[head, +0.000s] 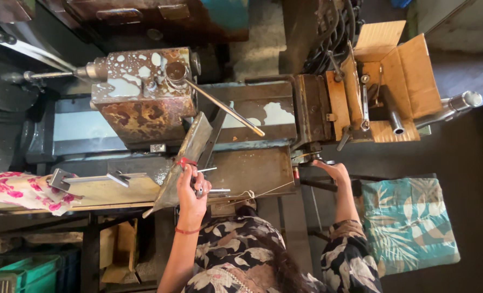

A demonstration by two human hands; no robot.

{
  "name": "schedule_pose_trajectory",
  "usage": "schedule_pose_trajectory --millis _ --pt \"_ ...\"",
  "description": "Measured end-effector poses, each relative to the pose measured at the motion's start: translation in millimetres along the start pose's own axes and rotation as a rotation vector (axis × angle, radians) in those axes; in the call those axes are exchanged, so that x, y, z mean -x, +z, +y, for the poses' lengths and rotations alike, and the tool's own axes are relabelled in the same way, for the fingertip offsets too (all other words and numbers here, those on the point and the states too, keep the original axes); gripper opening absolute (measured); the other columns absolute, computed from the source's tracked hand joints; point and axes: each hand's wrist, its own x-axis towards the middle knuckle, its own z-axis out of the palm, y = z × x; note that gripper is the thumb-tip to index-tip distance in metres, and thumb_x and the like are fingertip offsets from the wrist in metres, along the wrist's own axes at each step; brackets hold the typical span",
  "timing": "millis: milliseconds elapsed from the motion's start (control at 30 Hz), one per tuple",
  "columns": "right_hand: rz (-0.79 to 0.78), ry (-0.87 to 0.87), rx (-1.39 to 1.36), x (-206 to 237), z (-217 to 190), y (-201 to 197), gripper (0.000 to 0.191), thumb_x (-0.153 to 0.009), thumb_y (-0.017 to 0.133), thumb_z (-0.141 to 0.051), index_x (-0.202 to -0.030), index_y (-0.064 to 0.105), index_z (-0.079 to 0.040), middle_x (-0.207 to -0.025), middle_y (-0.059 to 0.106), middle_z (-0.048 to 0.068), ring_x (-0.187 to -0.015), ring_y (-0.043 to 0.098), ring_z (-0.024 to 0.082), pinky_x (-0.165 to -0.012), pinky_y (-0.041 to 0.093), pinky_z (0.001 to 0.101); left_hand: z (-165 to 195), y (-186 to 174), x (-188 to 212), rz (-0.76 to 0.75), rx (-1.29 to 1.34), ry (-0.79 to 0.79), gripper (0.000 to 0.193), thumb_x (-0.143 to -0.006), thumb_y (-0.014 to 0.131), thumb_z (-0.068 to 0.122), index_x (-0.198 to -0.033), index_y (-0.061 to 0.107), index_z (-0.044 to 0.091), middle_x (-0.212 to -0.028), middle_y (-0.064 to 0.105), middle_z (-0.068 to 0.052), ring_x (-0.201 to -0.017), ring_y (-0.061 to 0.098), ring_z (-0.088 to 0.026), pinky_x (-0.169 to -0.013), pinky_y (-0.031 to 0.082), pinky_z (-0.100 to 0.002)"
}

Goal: The person repeatedly picks metal rods from a green crate, inserts them into a machine, and pulls a lever to process them. The processed rods are then placed back into the crate. The cycle repeats throughout the clip.

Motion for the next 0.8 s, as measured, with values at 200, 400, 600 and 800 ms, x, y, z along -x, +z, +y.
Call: schedule_pose_trajectory --millis 200,400,600,800 --pt "0.424 -0.248 0.213 17 -12 15 0.099 -0.060 0.091 -0.075 -0.111 0.069 0.007 -0.123 0.061 0.030 -0.121 0.056 0.043 -0.098 0.049 0.0504 1 -4 4 -0.006 0.023 0.005 0.032 -0.108 0.054 0.037 -0.085 0.050 0.015 -0.054 0.041 0.003 -0.043 0.041 -0.013 -0.050 0.036 -0.030" --pt "0.568 -0.396 0.243 35 -28 40 0.075 -0.068 0.088 -0.060 -0.118 0.071 -0.008 -0.121 0.064 0.022 -0.121 0.054 0.044 -0.099 0.048 0.0533 9 -19 16 0.007 0.073 0.062 0.032 -0.106 0.055 0.040 -0.086 0.051 0.015 -0.053 0.040 0.004 -0.043 0.042 -0.014 -0.050 0.037 -0.031" --pt "0.483 -0.381 -0.082 38 1 22 0.100 -0.064 0.090 -0.064 -0.125 0.065 0.010 -0.123 0.064 0.034 -0.117 0.061 0.044 -0.099 0.050 0.0494 22 -37 20 0.068 0.063 0.107 0.032 -0.104 0.056 0.039 -0.085 0.051 0.014 -0.054 0.041 0.003 -0.044 0.043 -0.015 -0.053 0.039 -0.032" --pt "0.052 -0.121 -0.156 24 0 10 0.109 -0.060 0.088 -0.068 -0.120 0.066 0.020 -0.121 0.071 0.032 -0.114 0.069 0.035 -0.094 0.053 0.0450 9 -34 24 0.093 0.055 0.074 0.032 -0.104 0.057 0.038 -0.083 0.051 0.014 -0.055 0.042 0.002 -0.044 0.043 -0.015 -0.051 0.038 -0.033"
